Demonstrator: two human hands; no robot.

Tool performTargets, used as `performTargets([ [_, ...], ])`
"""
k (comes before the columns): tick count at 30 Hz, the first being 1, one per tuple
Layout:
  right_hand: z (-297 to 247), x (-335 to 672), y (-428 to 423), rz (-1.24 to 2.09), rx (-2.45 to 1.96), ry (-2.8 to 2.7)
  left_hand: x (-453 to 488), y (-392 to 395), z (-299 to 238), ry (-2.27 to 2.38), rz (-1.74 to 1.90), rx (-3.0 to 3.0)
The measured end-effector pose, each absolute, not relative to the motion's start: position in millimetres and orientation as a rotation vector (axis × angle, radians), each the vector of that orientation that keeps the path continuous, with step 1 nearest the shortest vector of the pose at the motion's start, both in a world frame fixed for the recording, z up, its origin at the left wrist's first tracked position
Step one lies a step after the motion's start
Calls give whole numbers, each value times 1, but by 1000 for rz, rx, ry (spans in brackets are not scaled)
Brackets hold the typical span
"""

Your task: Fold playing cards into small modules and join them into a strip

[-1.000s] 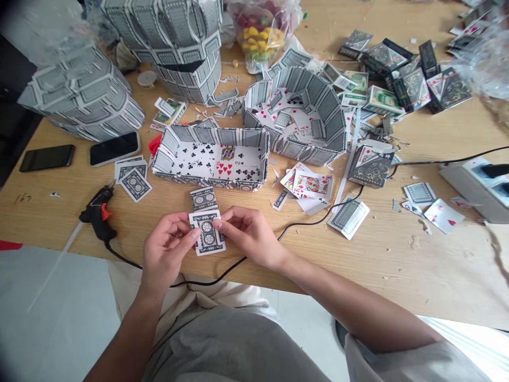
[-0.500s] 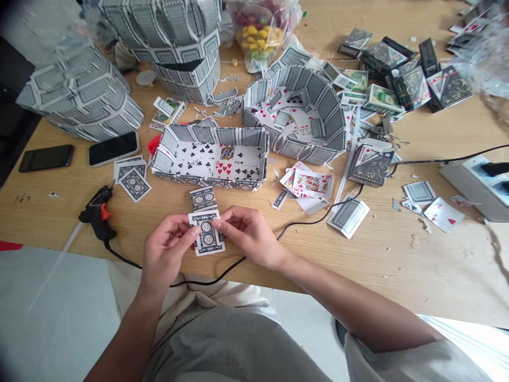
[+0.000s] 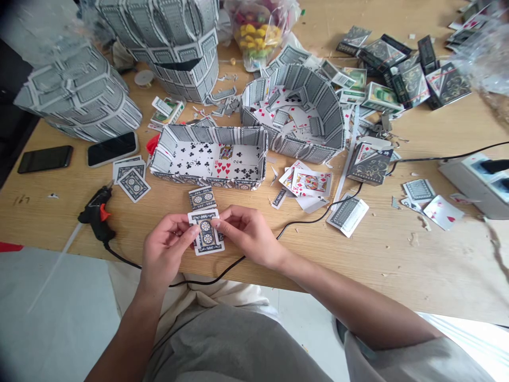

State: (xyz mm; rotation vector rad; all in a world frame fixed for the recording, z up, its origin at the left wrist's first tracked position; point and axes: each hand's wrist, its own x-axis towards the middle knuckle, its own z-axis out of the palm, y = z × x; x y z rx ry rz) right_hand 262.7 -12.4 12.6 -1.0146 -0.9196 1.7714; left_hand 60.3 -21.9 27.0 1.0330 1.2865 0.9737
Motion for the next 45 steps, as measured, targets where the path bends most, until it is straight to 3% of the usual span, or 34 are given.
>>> performTargets([
  [21, 6, 261, -14, 1821, -972, -957, 64, -12, 32, 1415, 836, 1253],
  [45, 8, 261, -13, 1845, -998, -939, 75, -15, 31, 1501, 962, 1250],
])
